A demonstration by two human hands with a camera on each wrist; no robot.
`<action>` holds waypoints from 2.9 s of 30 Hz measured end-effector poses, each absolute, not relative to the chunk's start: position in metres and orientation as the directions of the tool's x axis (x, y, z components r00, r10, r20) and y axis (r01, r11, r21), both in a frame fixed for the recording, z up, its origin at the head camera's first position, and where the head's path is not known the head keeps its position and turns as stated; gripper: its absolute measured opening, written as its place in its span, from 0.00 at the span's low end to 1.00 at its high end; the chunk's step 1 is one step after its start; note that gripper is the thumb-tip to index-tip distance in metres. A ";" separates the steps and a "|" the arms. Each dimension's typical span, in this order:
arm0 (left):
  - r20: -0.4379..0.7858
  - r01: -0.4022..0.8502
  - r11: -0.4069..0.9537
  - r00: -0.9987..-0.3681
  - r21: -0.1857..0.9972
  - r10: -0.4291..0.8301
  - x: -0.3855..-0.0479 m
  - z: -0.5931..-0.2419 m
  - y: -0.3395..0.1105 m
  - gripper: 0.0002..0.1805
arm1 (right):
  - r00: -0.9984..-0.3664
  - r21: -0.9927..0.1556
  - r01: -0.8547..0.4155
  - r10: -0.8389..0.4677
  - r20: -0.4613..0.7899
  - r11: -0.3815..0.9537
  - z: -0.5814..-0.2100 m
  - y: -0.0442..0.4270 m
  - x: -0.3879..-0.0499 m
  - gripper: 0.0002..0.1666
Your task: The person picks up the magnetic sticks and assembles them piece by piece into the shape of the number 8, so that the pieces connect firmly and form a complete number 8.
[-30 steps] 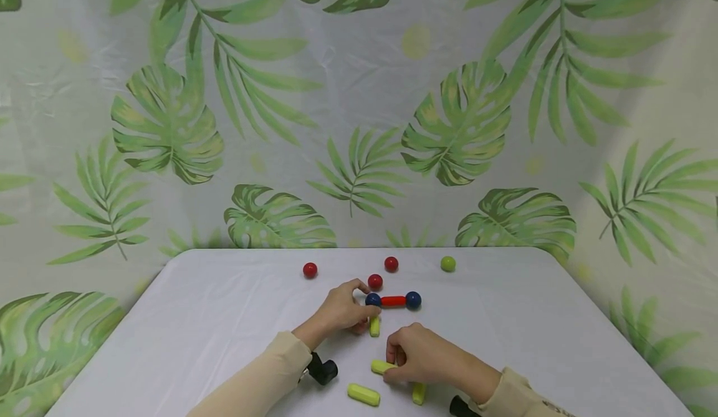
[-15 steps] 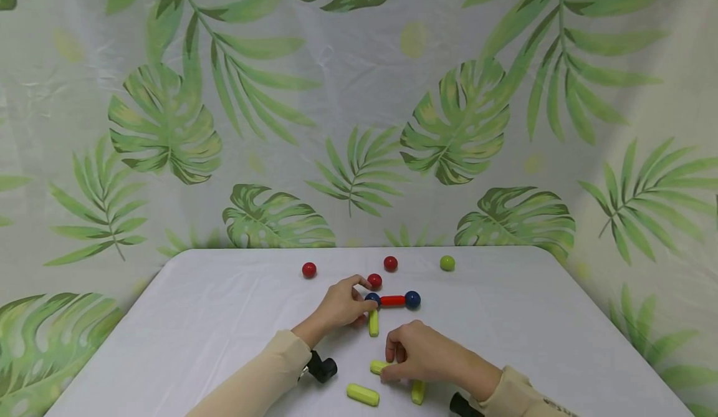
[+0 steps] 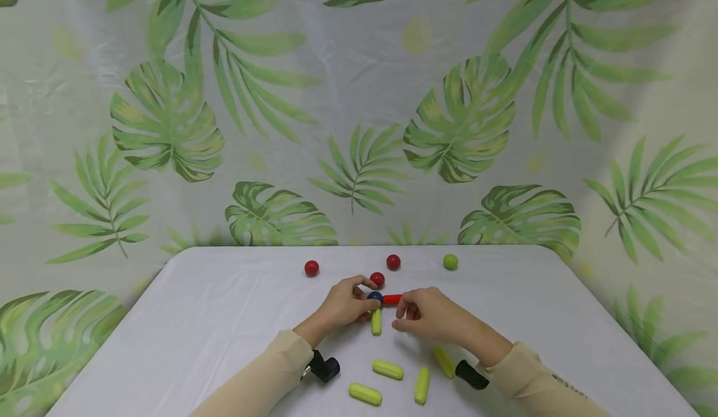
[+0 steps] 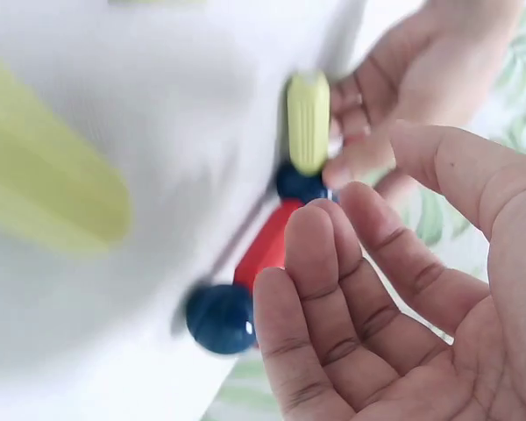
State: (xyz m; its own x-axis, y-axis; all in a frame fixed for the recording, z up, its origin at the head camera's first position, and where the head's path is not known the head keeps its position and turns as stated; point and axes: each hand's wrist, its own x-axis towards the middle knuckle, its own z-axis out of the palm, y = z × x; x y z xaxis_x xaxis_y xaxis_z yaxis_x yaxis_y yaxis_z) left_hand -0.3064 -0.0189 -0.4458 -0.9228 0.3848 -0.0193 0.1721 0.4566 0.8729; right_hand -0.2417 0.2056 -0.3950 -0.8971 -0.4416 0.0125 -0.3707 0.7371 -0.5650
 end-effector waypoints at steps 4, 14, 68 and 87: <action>-0.019 0.166 0.436 -0.921 0.885 0.389 -0.305 -0.446 -0.020 0.19 | -0.914 -0.543 -0.367 -0.401 0.060 0.755 -0.390 0.211 -0.257 0.09; -0.056 0.114 0.392 -0.916 0.913 0.397 -0.304 -0.449 -0.023 0.16 | -0.948 -0.538 -0.296 -0.311 0.066 0.789 -0.388 0.210 -0.300 0.15; -0.059 0.072 0.306 -0.915 0.949 0.399 -0.306 -0.452 -0.021 0.17 | -0.958 -0.486 -0.236 -0.284 -0.026 0.841 -0.420 0.188 -0.353 0.20; -0.137 0.005 0.339 -0.908 0.941 0.396 -0.315 -0.445 -0.023 0.16 | -0.951 -0.520 -0.280 -0.308 0.033 0.807 -0.402 0.219 -0.332 0.19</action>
State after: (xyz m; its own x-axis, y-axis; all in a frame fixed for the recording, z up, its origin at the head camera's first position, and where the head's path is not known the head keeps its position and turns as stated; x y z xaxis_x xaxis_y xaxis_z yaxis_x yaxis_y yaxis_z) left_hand -0.3150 -0.0229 -0.4452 -0.9080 0.3958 -0.1374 0.0054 0.3390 0.9408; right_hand -0.3318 0.2194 -0.4023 -0.9508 -0.3080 0.0332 -0.2796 0.8070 -0.5201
